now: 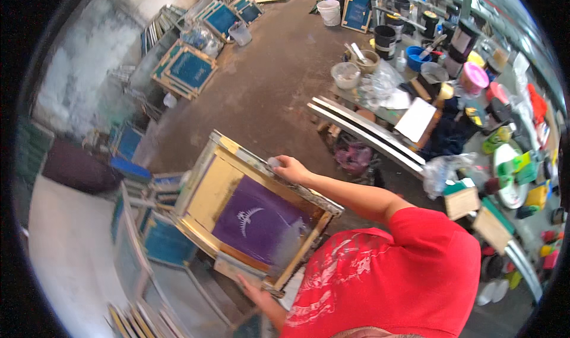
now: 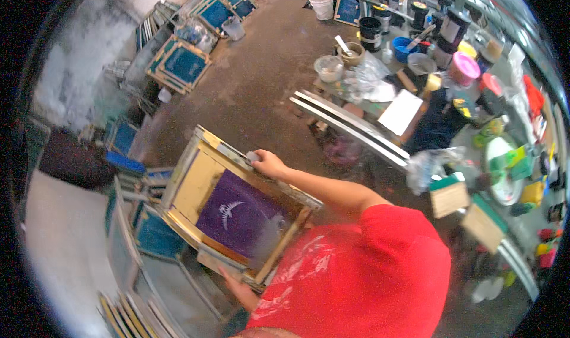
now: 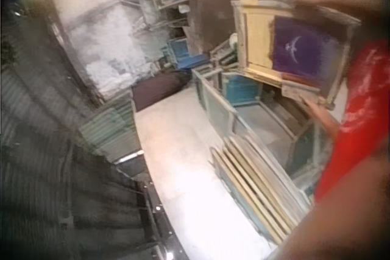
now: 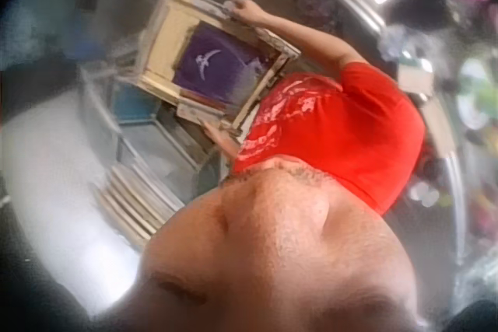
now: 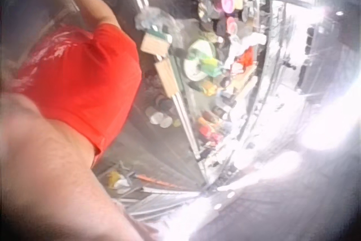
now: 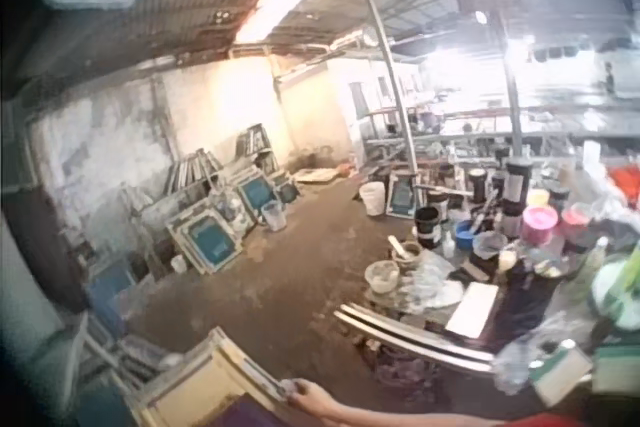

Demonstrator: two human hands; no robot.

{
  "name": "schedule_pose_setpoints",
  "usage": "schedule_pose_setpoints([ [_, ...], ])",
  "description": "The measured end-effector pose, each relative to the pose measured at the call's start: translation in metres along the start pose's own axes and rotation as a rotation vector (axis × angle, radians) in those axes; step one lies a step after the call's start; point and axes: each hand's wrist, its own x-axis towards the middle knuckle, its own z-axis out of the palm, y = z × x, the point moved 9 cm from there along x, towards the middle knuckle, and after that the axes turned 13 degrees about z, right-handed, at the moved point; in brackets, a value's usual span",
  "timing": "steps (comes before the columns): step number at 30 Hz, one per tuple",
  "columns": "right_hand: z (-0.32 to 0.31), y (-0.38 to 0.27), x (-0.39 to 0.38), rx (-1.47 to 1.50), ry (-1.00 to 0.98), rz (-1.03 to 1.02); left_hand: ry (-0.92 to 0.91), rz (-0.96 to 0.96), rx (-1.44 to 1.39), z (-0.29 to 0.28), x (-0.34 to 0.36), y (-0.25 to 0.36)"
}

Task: The person prepares a screen printing frame by pouring and spreading ink with a squeegee. They then move to a conveyor belt and pull the squeegee across the screen to print a design onto a garment.

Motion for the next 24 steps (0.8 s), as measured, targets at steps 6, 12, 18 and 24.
schedule_pose_setpoints([
  [6,-0.035,-0.022,0.188,0.244,0.292,0.141,-0.211,0.042,0.152,0.231,0.203,0.091],
  [12,-0.116,-0.049,0.267,0.536,0.609,0.102,-0.617,0.134,0.219,0.491,0.376,0.153],
  [18,-0.251,-0.040,0.308,0.759,1.063,-0.055,-1.085,0.125,0.219,0.839,0.412,0.162],
  [24,-0.334,0.001,0.332,0.793,1.412,0.034,-1.369,0.080,0.286,1.064,0.382,0.096],
])
